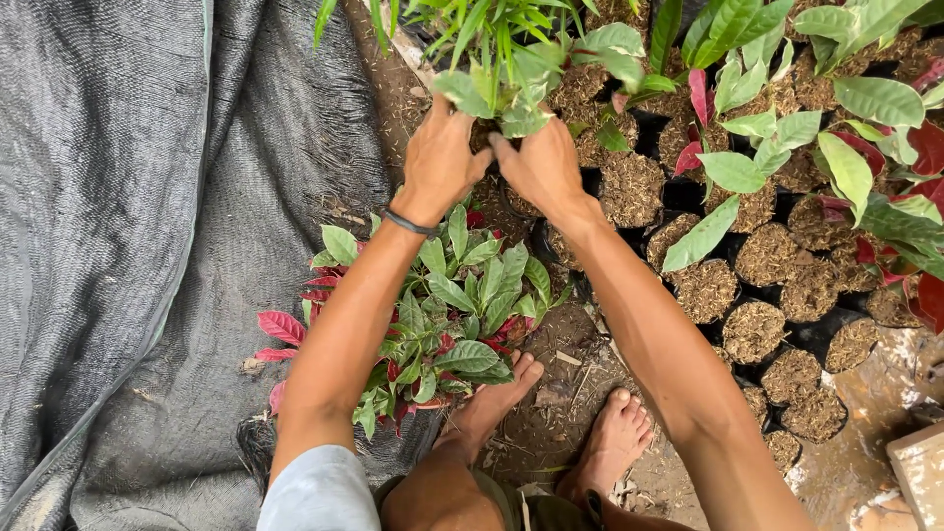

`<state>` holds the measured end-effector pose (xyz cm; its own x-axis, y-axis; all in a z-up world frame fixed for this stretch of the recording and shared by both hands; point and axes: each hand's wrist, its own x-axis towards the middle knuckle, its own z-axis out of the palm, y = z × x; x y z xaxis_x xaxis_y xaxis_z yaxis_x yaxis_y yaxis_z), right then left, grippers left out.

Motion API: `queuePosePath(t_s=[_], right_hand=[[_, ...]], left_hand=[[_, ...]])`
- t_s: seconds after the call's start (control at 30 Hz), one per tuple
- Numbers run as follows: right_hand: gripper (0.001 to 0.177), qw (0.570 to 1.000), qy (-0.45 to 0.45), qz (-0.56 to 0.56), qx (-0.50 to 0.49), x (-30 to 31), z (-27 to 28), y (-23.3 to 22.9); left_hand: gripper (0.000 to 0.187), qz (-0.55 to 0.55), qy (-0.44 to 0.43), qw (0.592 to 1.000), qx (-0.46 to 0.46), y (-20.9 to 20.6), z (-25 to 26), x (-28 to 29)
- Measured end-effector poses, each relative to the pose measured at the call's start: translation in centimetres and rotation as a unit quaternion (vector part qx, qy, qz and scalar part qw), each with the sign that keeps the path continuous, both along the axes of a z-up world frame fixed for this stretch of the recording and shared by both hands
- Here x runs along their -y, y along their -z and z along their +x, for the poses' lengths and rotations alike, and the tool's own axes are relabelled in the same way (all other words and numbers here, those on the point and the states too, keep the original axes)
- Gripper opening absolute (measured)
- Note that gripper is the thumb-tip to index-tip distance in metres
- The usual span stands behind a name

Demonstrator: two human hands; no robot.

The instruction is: The person is planting small seedlings into individual soil-filled bags. They pick up seedlings from a larger container, place them into the soil bags, and press the soil around the base to secure them.

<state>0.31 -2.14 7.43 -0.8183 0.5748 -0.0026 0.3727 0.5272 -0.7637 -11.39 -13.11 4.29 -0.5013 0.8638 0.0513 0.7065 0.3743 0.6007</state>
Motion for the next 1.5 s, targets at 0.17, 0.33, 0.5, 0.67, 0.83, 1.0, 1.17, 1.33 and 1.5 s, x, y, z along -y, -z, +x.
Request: queuePosePath(t_s=[0.17,0.33,0.5,0.67,0.83,1.0,1.17,1.33,1.5], right_hand=[[0.04,0.987,0.016,0.049,0.155,-0.2,2.2,-2.4],[0.059,0.982,0.054,0.14,0.111,-0.6,2.1,4.0],[0.027,0.992,-0.01,0.129,0.01,-1.4,0.8,3.3],[0.007,0.999,-0.042,0.029,0.0,1.7,5.0,-3.4],[0.028,0.994,-0.104,-0.039,-0.001,8.4,7.9,-6.2],[0.03,0.973,-0.182,-0.09,0.111,14.5,6.8,-1.7],[0.009,0.937,-0.121,-0.293,0.15,13.2,6.2,-3.2],[0.021,0.896,-0.096,-0.393,0.181,8.4,8.7,-6.6],[0.019,0.784,-0.083,-0.614,0.038,5.0,12.0,-6.3]], left_hand=[[0.031,0.036,-0.028,0.999,-0.015,2.2,-0.8,-1.3],[0.021,-0.077,0.069,0.991,0.08,-2.8,-0.6,-1.1],[0.074,-0.049,0.108,0.992,-0.03,-0.3,-2.9,-2.2],[0.039,-0.139,0.038,0.987,-0.067,2.8,-1.1,-1.9],[0.049,-0.207,0.008,0.974,-0.091,5.1,-1.6,-2.4],[0.075,-0.089,-0.003,0.996,0.01,1.2,-1.1,-2.4],[0.054,-0.053,-0.012,0.995,0.086,-3.1,-1.4,2.0],[0.06,0.056,0.016,0.994,0.09,-8.9,-3.2,6.3],[0.022,0.182,0.003,0.979,0.093,-12.0,-3.4,7.3]])
